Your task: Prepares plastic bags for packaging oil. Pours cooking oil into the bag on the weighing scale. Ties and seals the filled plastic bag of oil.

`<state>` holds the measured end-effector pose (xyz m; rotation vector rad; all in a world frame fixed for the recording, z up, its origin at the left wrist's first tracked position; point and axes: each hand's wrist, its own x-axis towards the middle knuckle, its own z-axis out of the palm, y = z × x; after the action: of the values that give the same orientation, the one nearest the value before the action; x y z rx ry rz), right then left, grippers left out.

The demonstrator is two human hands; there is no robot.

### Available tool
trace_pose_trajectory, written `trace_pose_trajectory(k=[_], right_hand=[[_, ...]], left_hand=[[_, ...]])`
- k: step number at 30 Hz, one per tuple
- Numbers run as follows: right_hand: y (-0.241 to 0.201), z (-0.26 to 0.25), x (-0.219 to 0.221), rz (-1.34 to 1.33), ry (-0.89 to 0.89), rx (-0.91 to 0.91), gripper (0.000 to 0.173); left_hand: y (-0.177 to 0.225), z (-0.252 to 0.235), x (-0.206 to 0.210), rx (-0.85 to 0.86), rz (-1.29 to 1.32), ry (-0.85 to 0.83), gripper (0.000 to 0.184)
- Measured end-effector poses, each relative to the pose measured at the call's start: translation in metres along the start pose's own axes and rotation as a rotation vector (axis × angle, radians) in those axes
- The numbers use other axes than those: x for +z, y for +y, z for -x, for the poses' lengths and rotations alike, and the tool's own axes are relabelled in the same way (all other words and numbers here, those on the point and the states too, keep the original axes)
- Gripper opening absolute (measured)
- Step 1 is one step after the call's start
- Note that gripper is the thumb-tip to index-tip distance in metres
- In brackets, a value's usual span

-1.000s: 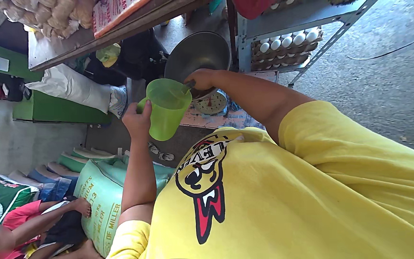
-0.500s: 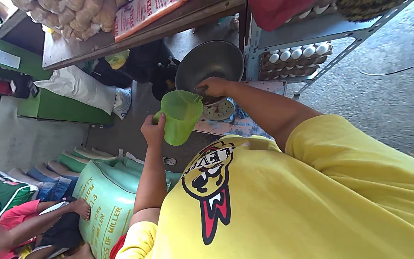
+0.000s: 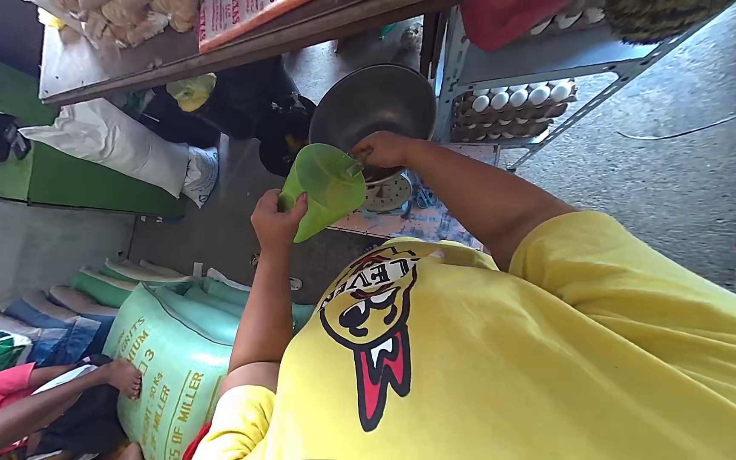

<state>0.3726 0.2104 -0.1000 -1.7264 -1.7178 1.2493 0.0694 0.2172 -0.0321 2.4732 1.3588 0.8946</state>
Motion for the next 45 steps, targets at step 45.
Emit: trace_pose_trajectory(k=[45], right_hand=[[-0.038, 0.03, 0.065, 0.329, 0.29, 0.429, 0.036]], left_hand=[[-0.112, 0.006, 0.137, -0.888, 0.351, -0.431, 0.047]])
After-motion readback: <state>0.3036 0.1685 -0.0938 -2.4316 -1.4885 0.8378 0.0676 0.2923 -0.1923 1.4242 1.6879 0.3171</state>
